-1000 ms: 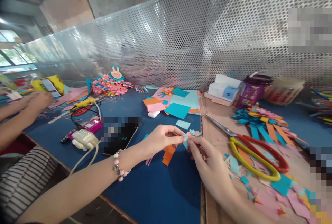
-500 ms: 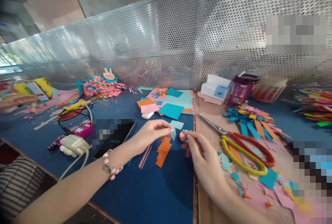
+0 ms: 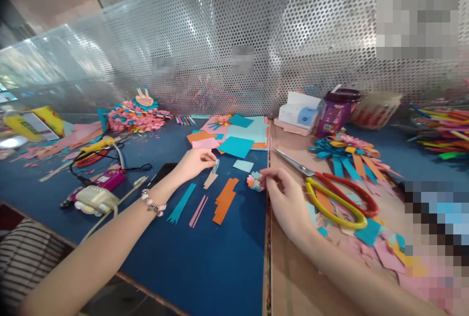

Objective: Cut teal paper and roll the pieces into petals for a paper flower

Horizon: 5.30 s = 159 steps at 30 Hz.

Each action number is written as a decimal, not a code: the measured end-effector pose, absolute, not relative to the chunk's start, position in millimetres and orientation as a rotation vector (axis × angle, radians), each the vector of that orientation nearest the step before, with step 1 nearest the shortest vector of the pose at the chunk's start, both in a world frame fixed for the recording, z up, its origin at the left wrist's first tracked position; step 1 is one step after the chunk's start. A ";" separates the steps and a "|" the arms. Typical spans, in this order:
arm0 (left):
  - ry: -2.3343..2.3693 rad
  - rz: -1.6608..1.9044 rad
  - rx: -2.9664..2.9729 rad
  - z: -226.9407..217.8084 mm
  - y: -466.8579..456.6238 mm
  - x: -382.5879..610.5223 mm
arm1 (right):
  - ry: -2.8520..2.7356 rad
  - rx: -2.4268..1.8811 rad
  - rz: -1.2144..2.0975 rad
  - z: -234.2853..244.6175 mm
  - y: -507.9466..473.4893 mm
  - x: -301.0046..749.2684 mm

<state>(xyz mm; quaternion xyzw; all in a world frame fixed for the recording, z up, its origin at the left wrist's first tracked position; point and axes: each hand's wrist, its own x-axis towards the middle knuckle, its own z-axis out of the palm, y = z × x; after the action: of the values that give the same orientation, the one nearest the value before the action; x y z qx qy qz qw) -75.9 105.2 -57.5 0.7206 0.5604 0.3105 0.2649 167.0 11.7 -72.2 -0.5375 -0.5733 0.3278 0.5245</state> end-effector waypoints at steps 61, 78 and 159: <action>1.058 1.057 1.608 -30.6 75.7 -58.3 | -2.170 -1.281 -0.049 -19.3 50.0 101.4; 0.984 0.987 1.495 -24.6 70.3 -60.9 | -2.010 -0.928 0.175 -44.3 66.5 107.1; 1.128 1.197 1.671 -37.2 67.0 -49.7 | -1.744 -0.663 0.587 -69.0 21.1 83.5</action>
<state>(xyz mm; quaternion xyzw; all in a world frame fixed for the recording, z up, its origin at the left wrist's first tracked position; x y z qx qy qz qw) -49.7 67.0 -37.2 0.6570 0.4435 0.4704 0.3879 83.5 21.1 -69.0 -0.2811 -0.7395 0.2489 0.5587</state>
